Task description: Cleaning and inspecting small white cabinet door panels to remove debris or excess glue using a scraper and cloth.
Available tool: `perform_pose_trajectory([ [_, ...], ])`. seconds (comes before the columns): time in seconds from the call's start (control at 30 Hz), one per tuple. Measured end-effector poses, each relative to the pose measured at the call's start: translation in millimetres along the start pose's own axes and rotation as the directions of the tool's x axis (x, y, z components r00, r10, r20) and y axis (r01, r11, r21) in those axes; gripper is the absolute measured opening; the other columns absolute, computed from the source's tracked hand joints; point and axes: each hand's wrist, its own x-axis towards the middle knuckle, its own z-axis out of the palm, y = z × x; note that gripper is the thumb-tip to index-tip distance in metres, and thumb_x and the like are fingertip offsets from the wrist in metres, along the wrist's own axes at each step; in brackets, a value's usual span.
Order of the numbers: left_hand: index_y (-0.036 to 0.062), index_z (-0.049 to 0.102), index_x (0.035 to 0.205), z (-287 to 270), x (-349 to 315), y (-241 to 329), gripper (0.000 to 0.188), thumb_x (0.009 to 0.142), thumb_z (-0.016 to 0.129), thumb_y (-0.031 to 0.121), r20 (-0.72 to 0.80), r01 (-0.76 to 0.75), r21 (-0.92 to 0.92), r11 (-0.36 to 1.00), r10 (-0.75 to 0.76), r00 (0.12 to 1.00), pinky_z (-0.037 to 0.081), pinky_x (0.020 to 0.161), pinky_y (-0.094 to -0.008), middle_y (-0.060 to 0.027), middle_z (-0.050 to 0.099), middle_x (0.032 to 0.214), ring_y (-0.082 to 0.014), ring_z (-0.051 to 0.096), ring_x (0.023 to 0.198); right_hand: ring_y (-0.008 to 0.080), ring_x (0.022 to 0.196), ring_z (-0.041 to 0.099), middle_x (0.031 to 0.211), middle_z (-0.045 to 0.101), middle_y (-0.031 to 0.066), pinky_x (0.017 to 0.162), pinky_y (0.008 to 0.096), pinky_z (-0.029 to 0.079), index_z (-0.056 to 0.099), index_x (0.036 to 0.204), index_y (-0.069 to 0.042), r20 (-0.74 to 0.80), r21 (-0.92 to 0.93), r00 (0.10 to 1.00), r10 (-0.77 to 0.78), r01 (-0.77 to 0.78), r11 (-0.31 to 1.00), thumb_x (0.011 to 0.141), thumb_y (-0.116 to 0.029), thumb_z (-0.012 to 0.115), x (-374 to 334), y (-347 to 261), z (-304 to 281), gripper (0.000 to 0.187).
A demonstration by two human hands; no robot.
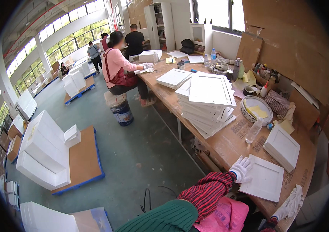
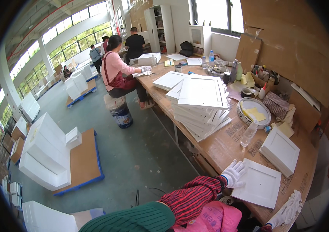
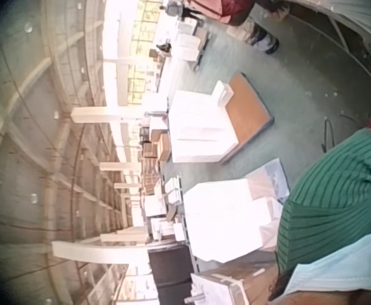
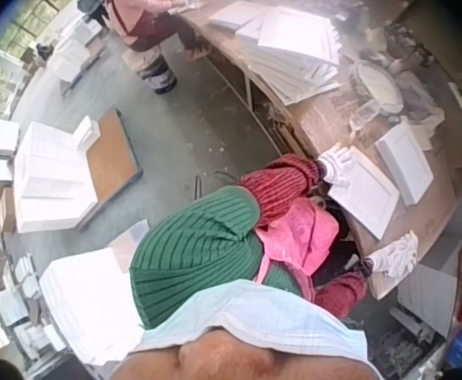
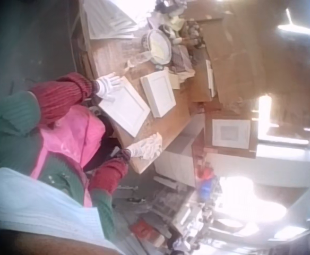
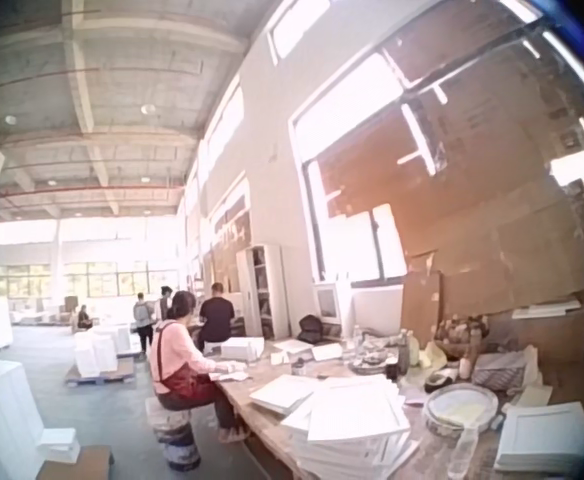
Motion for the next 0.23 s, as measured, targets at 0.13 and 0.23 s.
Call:
perform_pose_trajectory([
  [0.13,0.0013,0.039,0.155,-0.8,-2.0,-7.5,0.089,0.093,0.051,0.064,0.009,0.015,0.005,1.0,-0.015,1.0,0.009,0.128,-0.0548,-0.0243,0.034,0.163,-0.0403,0.023,0.155,0.0273,0.138,0.052,0.15,0.055,0.018,0.118,0.0401,0.037,0.054,0.146,-0.001,0.305,-0.077,0.939,0.157,-0.14,0.987,0.107,-0.033,0.052,0.2,-29.7,-15.8,0.05],
  [0.23,0.0015,0.037,0.157,-6.3,-1.0,-2.9,0.088,0.095,0.048,0.063,0.038,0.007,0.007,1.0,-0.007,0.999,0.008,0.128,-0.0542,-0.0246,0.033,0.164,-0.0403,0.022,0.155,0.0267,0.141,0.05,0.153,0.052,0.0173,0.119,0.0403,0.035,0.052,0.149,-0.002,0.35,-0.078,0.92,0.179,-0.162,0.984,0.107,-0.033,0.052,4.8,-37.2,-20.0,0.052],
])
